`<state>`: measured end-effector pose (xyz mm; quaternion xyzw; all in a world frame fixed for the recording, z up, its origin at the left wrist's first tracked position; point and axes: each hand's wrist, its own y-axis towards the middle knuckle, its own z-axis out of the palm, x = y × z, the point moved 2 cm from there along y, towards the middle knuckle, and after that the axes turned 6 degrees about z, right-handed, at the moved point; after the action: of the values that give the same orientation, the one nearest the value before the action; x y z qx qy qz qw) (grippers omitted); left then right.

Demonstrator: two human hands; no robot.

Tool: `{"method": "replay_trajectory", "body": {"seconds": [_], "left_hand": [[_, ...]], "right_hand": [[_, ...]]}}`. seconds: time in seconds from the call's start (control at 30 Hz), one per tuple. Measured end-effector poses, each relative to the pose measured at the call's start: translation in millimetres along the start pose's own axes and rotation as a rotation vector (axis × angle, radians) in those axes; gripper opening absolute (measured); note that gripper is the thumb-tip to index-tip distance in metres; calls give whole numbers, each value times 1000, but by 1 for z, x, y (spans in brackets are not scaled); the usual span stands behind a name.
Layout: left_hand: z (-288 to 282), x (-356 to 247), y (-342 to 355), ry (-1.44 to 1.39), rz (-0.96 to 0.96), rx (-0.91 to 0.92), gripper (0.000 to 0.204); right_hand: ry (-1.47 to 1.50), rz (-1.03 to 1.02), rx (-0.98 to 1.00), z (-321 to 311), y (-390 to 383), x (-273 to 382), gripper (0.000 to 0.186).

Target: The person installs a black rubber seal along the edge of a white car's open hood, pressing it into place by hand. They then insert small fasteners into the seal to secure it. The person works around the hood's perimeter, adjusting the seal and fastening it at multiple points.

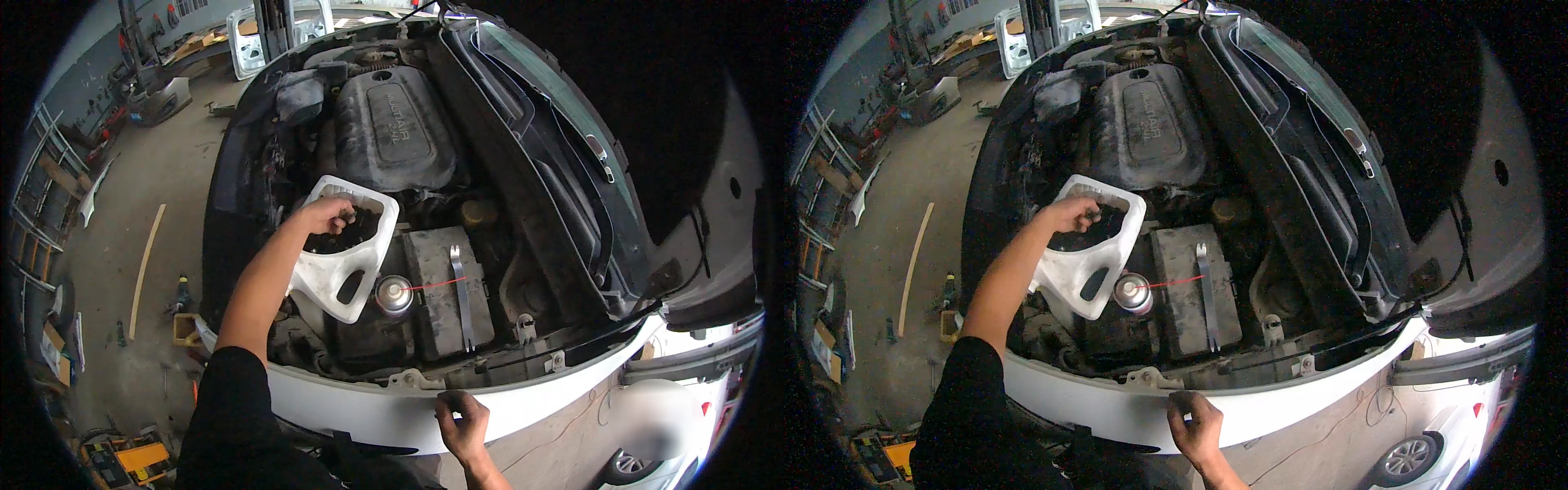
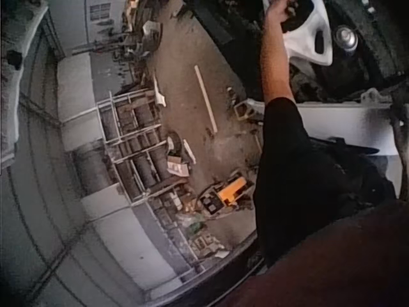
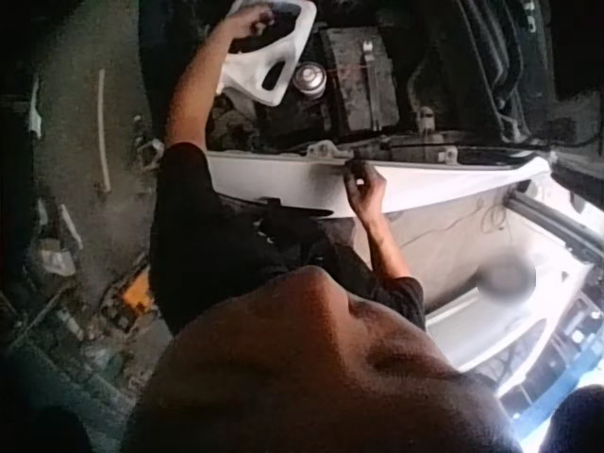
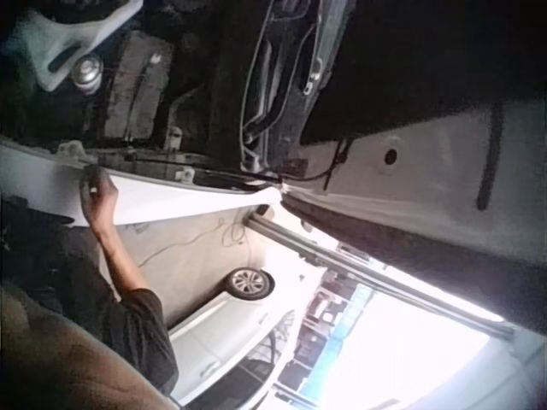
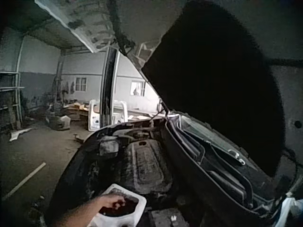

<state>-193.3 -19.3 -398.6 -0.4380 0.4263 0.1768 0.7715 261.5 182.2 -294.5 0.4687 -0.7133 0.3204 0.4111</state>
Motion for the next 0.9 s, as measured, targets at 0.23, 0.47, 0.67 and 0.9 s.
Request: {"method": "replay_trajectory", "body": {"seconds": [0.23,0.47,0.67,0.9], "left_hand": [[53,-35,-79,-15,401,281,21],[162,-62,-222,769,976,247,26],[198,-68,-294,946,1312,268,30],[219,-52,-348,1147,1543,262,26]], "right_hand": [[216,117,-25,-7,12,12,5],[3,-314,-70,-15,60,105,8],[42,-397,-44,-4,57,146,10],[9,-381,14,-13,15,161,11]]}}
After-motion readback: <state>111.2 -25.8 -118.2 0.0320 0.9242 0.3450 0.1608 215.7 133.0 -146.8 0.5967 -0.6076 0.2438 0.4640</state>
